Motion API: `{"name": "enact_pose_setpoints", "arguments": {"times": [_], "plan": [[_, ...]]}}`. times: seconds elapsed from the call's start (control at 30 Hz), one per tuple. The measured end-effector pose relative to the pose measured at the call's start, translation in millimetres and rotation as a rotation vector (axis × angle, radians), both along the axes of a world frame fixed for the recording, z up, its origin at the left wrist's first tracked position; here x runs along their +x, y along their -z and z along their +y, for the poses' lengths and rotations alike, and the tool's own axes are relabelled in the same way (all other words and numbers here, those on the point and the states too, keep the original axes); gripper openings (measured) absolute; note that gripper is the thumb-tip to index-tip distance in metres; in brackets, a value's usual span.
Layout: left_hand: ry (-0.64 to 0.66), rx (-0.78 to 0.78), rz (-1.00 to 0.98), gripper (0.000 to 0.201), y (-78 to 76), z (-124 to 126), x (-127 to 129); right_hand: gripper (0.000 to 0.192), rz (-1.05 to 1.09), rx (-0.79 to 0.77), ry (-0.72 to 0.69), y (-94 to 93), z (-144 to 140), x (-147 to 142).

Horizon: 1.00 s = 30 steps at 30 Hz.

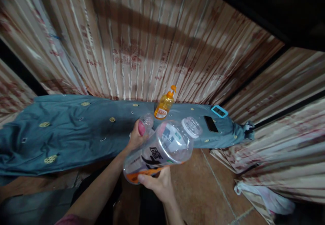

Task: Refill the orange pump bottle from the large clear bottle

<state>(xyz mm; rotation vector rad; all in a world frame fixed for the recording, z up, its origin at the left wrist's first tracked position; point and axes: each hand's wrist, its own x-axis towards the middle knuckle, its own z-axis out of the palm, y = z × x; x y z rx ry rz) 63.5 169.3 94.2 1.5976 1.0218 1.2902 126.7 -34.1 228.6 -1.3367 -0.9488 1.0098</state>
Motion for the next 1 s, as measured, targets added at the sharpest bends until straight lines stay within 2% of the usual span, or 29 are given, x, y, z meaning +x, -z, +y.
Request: {"name": "enact_pose_setpoints", "arguments": {"times": [0.07, 0.27, 0.43, 0.5, 0.57, 0.6, 0.67, 0.73, 0.77, 0.8, 0.9, 1.0], "plan": [[0.004, -0.051, 0.019, 0.101, -0.7, 1, -3, 0.047, -0.051, -0.046, 0.086, 9.2, -10, 12], [0.019, -0.09, 0.04, 0.112, -4.7, 2, -6, 0.038, -0.115, -0.128, 0.223, 30.5, -15, 26], [-0.057, -0.066, 0.051, 0.123, -23.2, -4, -24, 0.042, -0.177, -0.19, 0.28, 46.0, -9, 27], [-0.097, 0.009, 0.018, 0.114, -36.6, -19, -40, 0.043, -0.176, -0.188, 0.277, 50.0, -7, 24], [-0.095, 0.025, -0.02, 0.097, -50.6, -44, -55, 0.043, -0.156, -0.18, 0.251, 51.8, -6, 19], [-0.036, 0.015, -0.05, 0.091, -57.1, -59, -60, 0.044, -0.141, -0.172, 0.234, 52.0, -5, 15], [0.185, -0.027, -0.093, 0.088, -67.8, -90, -63, 0.041, -0.107, -0.15, 0.205, 51.5, -5, 8], [0.337, -0.061, -0.082, 0.106, -75.5, -117, -58, 0.041, -0.07, -0.121, 0.181, 50.9, -7, 1], [0.355, -0.07, -0.064, 0.115, -78.5, -127, -54, 0.043, -0.052, -0.107, 0.174, 51.0, -9, -2], [0.347, -0.081, -0.046, 0.12, -81.3, -134, -50, 0.044, -0.031, -0.094, 0.169, 51.4, -11, -4], [0.318, -0.125, -0.03, 0.103, -91.1, -144, -39, 0.051, 0.073, -0.046, 0.158, 55.6, -21, -4], [0.345, -0.145, -0.056, 0.096, -106.1, -146, -34, 0.054, 0.285, 0.017, 0.186, 64.9, -33, 2]]}}
